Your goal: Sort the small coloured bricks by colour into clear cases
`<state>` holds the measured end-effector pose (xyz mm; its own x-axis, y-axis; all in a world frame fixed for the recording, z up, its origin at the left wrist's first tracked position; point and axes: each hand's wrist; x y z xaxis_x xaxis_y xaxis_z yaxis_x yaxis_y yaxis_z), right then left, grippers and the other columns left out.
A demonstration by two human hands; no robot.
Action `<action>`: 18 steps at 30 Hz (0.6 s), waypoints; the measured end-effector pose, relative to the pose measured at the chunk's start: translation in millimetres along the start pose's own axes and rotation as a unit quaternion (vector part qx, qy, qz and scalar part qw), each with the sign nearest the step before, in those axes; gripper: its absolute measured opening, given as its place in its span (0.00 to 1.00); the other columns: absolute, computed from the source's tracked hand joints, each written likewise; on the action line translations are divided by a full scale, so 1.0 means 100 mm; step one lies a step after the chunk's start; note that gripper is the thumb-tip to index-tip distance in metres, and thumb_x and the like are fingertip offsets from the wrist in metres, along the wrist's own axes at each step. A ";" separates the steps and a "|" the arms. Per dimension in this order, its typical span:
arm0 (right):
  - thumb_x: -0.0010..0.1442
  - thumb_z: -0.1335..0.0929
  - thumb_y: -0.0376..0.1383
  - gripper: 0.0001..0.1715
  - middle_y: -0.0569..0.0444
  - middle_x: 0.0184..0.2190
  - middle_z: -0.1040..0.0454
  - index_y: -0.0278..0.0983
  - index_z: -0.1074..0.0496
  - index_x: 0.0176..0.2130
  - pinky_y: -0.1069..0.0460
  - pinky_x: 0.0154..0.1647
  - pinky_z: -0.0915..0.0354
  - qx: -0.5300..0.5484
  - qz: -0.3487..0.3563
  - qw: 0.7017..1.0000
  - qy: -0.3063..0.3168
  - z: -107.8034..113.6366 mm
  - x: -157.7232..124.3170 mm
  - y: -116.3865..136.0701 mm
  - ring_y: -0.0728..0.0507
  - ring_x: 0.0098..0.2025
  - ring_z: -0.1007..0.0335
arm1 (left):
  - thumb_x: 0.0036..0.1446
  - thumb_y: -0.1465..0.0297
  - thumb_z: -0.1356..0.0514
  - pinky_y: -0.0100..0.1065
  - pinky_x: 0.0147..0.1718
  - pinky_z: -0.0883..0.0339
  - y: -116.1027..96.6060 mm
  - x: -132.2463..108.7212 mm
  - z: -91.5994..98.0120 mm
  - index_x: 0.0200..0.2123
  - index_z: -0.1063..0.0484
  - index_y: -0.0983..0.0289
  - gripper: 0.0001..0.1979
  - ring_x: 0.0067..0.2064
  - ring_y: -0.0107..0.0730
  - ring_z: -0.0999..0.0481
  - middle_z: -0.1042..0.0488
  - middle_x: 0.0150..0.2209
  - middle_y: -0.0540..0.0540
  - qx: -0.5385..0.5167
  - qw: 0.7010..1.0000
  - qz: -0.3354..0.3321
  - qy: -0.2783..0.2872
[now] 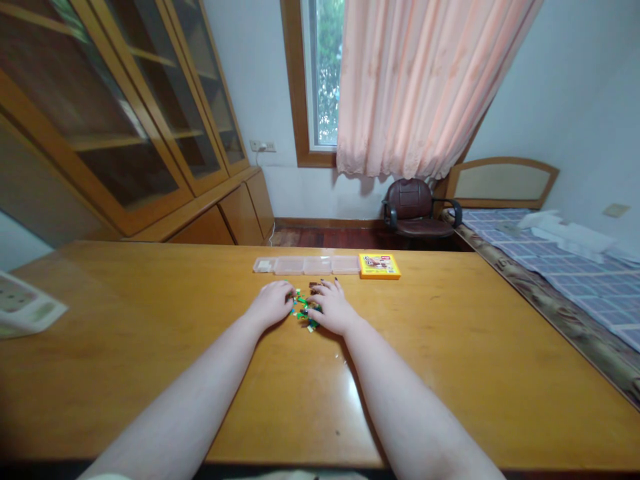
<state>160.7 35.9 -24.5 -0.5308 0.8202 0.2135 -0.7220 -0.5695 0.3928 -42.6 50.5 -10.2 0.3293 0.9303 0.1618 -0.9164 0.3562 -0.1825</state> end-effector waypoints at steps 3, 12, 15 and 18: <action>0.61 0.36 0.47 0.19 0.50 0.56 0.34 0.43 0.26 0.47 0.35 0.63 0.63 0.005 -0.005 1.000 -0.003 -0.01 0.01 -0.02 0.37 0.62 0.51 | 0.53 0.73 0.45 0.35 0.44 0.39 -0.01 0.00 0.00 0.33 0.27 0.62 0.06 0.42 0.36 0.29 0.26 0.37 0.55 -0.007 1.000 -0.003 0.008; 0.60 0.36 0.50 0.28 0.50 0.64 0.46 0.49 0.36 0.58 0.33 0.63 0.66 -0.024 -0.020 0.998 0.046 0.02 -0.01 0.04 0.33 0.66 0.59 | 0.53 0.74 0.46 0.37 0.46 0.38 0.00 0.00 0.00 0.35 0.26 0.62 0.09 0.42 0.37 0.29 0.26 0.38 0.55 -0.024 0.999 -0.048 -0.008; 0.59 0.36 0.50 0.25 0.51 0.63 0.44 0.50 0.32 0.54 0.33 0.63 0.67 -0.023 -0.012 0.998 0.052 0.02 -0.01 0.04 0.33 0.66 0.59 | 0.53 0.75 0.46 0.38 0.48 0.38 0.01 0.00 -0.02 0.36 0.24 0.61 0.11 0.45 0.37 0.30 0.26 0.40 0.55 -0.038 0.998 -0.055 -0.005; 0.60 0.36 0.49 0.22 0.52 0.61 0.40 0.48 0.29 0.52 0.34 0.63 0.67 -0.020 -0.012 0.999 0.038 0.03 -0.01 0.03 0.34 0.65 0.57 | 0.52 0.75 0.46 0.38 0.49 0.39 0.01 0.01 -0.03 0.37 0.24 0.61 0.13 0.46 0.37 0.30 0.26 0.41 0.55 -0.051 0.997 -0.063 -0.008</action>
Point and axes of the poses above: each hand's wrist, its own x-axis towards the middle knuckle, its own z-axis out of the back of the hand, y = z × x
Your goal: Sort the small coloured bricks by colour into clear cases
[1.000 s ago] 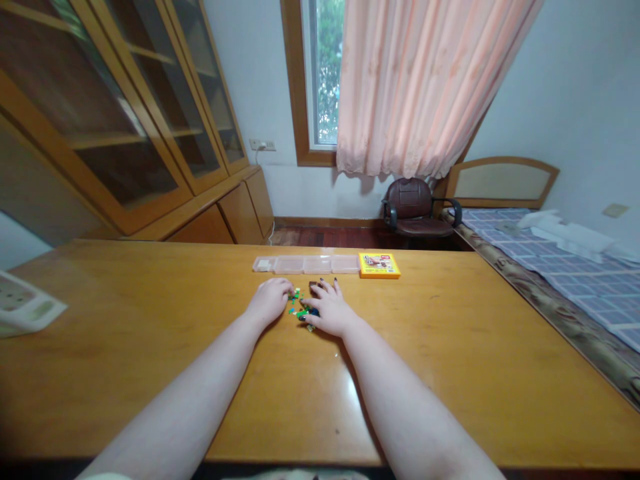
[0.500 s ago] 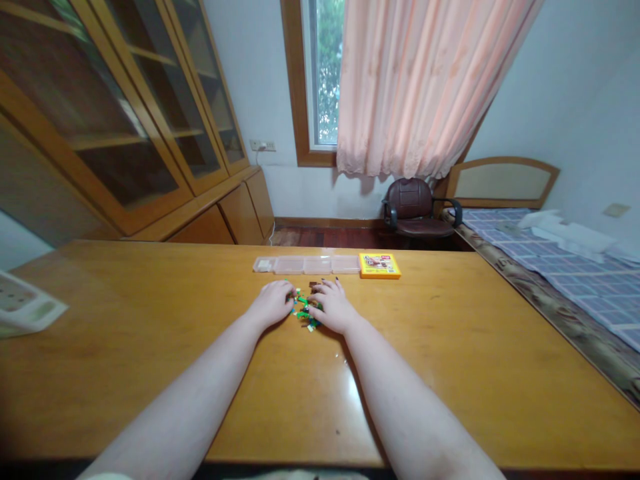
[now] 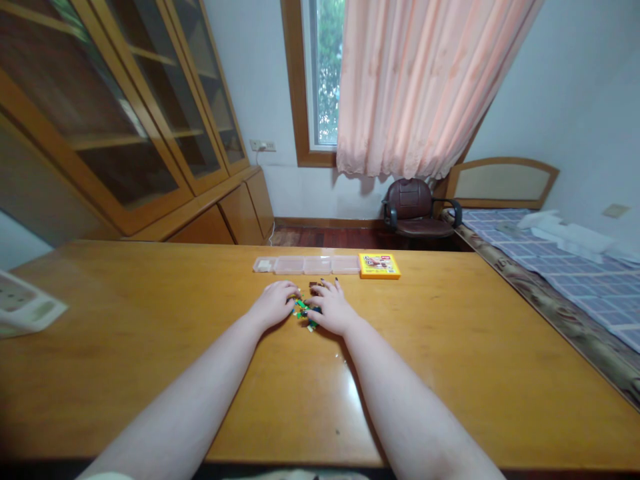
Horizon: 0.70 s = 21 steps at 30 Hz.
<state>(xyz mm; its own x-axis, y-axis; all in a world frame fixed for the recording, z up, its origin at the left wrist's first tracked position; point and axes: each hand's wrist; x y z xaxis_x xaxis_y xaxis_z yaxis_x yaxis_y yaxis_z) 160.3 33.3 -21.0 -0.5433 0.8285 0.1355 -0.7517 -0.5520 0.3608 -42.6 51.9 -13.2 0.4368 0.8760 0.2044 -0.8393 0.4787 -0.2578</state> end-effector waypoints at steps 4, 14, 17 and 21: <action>0.60 0.37 0.49 0.23 0.51 0.60 0.39 0.45 0.30 0.52 0.33 0.63 0.66 0.003 -0.010 1.000 -0.027 0.00 0.00 -0.01 0.34 0.64 0.56 | 0.51 0.76 0.46 0.38 0.49 0.38 0.01 0.01 -0.02 0.34 0.24 0.60 0.12 0.45 0.37 0.30 0.26 0.41 0.54 -0.009 1.000 -0.020 -0.009; 0.57 0.33 0.48 0.19 0.51 0.57 0.35 0.47 0.25 0.47 0.35 0.63 0.64 0.031 0.021 0.999 -0.002 0.04 -0.01 0.01 0.37 0.63 0.52 | 0.50 0.76 0.45 0.38 0.51 0.39 0.02 0.01 -0.06 0.36 0.24 0.59 0.13 0.46 0.36 0.30 0.26 0.42 0.53 -0.033 0.998 -0.046 -0.006; 0.57 0.33 0.48 0.17 0.52 0.57 0.35 0.48 0.24 0.45 0.36 0.63 0.63 0.041 0.045 0.998 0.000 0.05 -0.01 0.01 0.38 0.63 0.51 | 0.51 0.75 0.45 0.39 0.52 0.39 0.01 0.01 -0.07 0.38 0.24 0.59 0.13 0.48 0.37 0.31 0.26 0.43 0.54 -0.041 0.998 -0.038 -0.004; 0.60 0.35 0.45 0.14 0.52 0.56 0.34 0.45 0.24 0.43 0.35 0.63 0.63 0.039 0.022 0.999 -0.027 0.03 0.00 0.00 0.38 0.62 0.49 | 0.51 0.76 0.46 0.40 0.55 0.41 0.01 0.02 -0.09 0.40 0.25 0.59 0.16 0.50 0.36 0.32 0.27 0.46 0.54 -0.049 0.998 -0.029 0.003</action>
Point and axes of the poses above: each hand's wrist, its own x-axis towards the middle knuckle, its own z-axis out of the back of the hand, y = z × x
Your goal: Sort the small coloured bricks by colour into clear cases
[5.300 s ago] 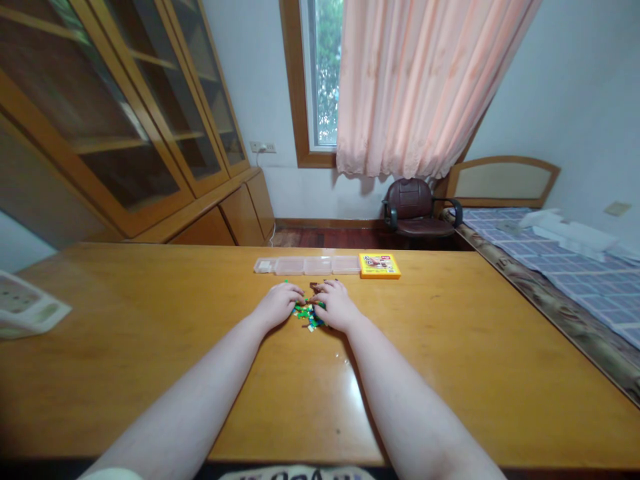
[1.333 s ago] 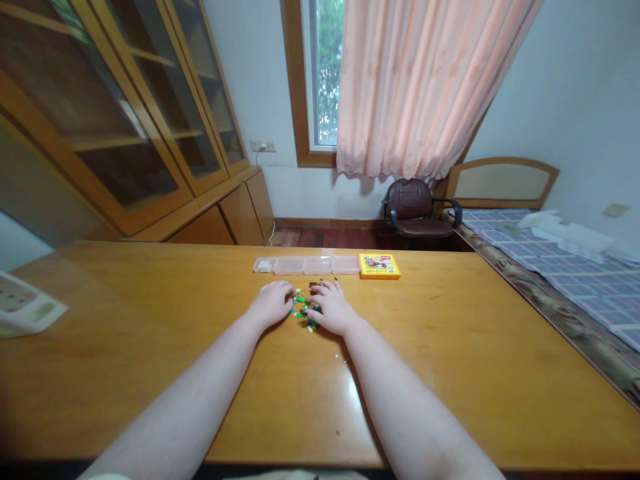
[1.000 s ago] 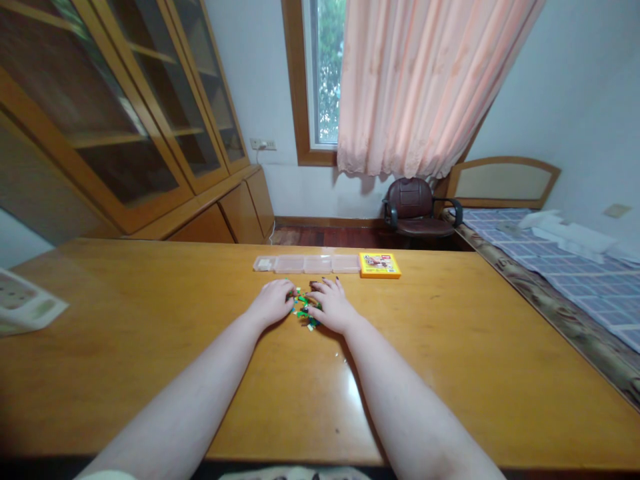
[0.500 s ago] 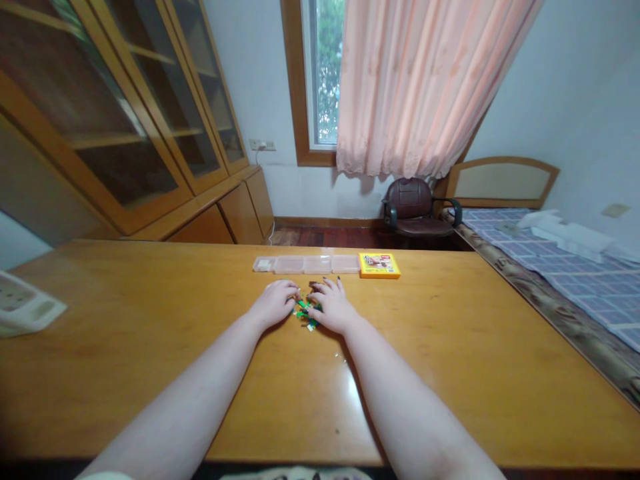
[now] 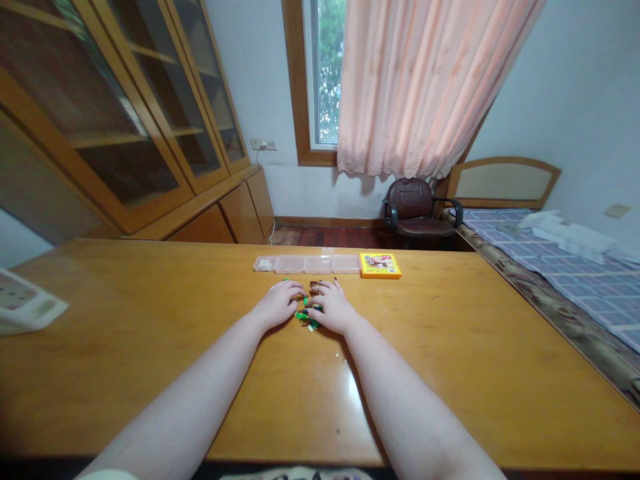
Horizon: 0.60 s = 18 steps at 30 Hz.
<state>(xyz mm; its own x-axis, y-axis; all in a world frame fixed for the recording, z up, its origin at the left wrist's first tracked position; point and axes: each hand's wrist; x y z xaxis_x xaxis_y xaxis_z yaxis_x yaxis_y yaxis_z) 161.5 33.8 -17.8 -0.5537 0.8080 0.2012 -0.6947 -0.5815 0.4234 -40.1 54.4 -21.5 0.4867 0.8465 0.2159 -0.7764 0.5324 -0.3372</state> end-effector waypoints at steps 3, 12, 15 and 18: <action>0.61 0.36 0.43 0.14 0.51 0.56 0.33 0.43 0.24 0.43 0.34 0.63 0.64 -0.012 -0.036 0.999 -0.031 -0.02 0.02 -0.02 0.37 0.61 0.49 | 0.51 0.76 0.46 0.39 0.55 0.41 0.00 0.00 -0.01 0.41 0.25 0.59 0.15 0.50 0.36 0.31 0.27 0.46 0.54 -0.006 1.000 -0.001 0.002; 0.61 0.37 0.46 0.22 0.52 0.63 0.45 0.48 0.32 0.54 0.32 0.62 0.70 -0.056 -0.043 0.997 0.014 -0.04 0.00 0.01 0.32 0.66 0.61 | 0.49 0.78 0.47 0.39 0.52 0.39 -0.04 -0.01 0.04 0.38 0.27 0.61 0.14 0.48 0.37 0.31 0.27 0.44 0.54 -0.006 1.000 -0.015 -0.007; 0.61 0.38 0.47 0.23 0.52 0.64 0.47 0.49 0.33 0.55 0.31 0.62 0.71 -0.063 -0.050 0.996 0.031 -0.03 0.00 0.01 0.32 0.66 0.62 | 0.50 0.78 0.47 0.41 0.55 0.42 -0.03 -0.02 0.03 0.38 0.25 0.59 0.16 0.52 0.37 0.33 0.29 0.49 0.54 0.003 1.000 -0.029 0.010; 0.62 0.38 0.47 0.23 0.51 0.64 0.46 0.48 0.33 0.55 0.31 0.62 0.70 -0.062 -0.056 0.996 0.030 -0.03 0.00 0.01 0.31 0.66 0.62 | 0.51 0.77 0.47 0.42 0.56 0.43 -0.02 -0.02 0.03 0.41 0.24 0.57 0.17 0.53 0.38 0.34 0.30 0.50 0.54 0.014 0.999 -0.032 0.019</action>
Point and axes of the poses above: each hand's wrist, its own x-axis towards the middle knuckle, its own z-axis out of the back of the hand, y = z × x
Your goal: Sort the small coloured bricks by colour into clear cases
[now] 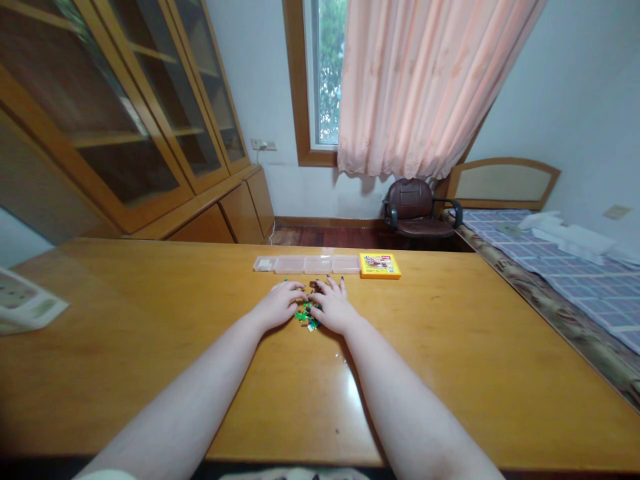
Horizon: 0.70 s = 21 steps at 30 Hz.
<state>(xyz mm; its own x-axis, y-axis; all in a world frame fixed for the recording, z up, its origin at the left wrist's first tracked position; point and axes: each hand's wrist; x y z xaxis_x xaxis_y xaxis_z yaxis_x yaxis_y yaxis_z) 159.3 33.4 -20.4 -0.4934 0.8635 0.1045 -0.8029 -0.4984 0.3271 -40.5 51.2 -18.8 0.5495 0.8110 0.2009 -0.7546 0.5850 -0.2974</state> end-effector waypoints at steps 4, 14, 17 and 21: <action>0.62 0.39 0.47 0.22 0.51 0.63 0.44 0.47 0.31 0.53 0.31 0.62 0.70 0.006 -0.003 1.000 -0.013 -0.02 0.01 -0.01 0.32 0.66 0.61 | 0.51 0.77 0.46 0.42 0.54 0.41 0.01 0.00 0.01 0.39 0.24 0.58 0.15 0.51 0.39 0.32 0.28 0.48 0.54 0.026 0.999 0.016 -0.012; 0.61 0.37 0.41 0.15 0.54 0.57 0.35 0.44 0.25 0.44 0.35 0.64 0.65 0.058 0.025 0.996 -0.057 0.01 0.01 -0.03 0.37 0.63 0.54 | 0.51 0.79 0.45 0.41 0.53 0.41 0.08 0.01 0.04 0.23 0.22 0.58 0.14 0.48 0.36 0.30 0.25 0.45 0.50 -0.012 0.999 -0.048 -0.018; 0.62 0.37 0.41 0.14 0.54 0.56 0.34 0.44 0.24 0.43 0.35 0.63 0.65 0.070 0.034 0.995 -0.060 0.01 0.01 -0.04 0.38 0.62 0.52 | 0.52 0.79 0.44 0.42 0.53 0.42 0.08 0.01 0.02 0.25 0.21 0.56 0.14 0.48 0.36 0.30 0.24 0.44 0.51 -0.005 0.998 -0.055 -0.010; 0.62 0.37 0.40 0.14 0.53 0.55 0.32 0.43 0.24 0.43 0.34 0.63 0.64 0.070 0.029 0.995 -0.062 0.00 0.02 -0.05 0.38 0.62 0.51 | 0.53 0.78 0.44 0.42 0.52 0.40 0.09 0.02 -0.01 0.31 0.20 0.55 0.15 0.47 0.37 0.29 0.25 0.45 0.52 0.011 0.999 -0.049 -0.006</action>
<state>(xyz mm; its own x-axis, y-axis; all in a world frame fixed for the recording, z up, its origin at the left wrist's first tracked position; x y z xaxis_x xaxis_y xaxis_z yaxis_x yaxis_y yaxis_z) 162.9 37.6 -21.7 -0.4857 0.8405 0.2403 -0.7151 -0.5401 0.4438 -46.0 57.7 -21.9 0.6170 0.7498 0.2391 -0.7048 0.6616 -0.2561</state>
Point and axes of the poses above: each hand's wrist, its own x-axis towards the middle knuckle, its own z-axis out of the back of the hand, y = z × x
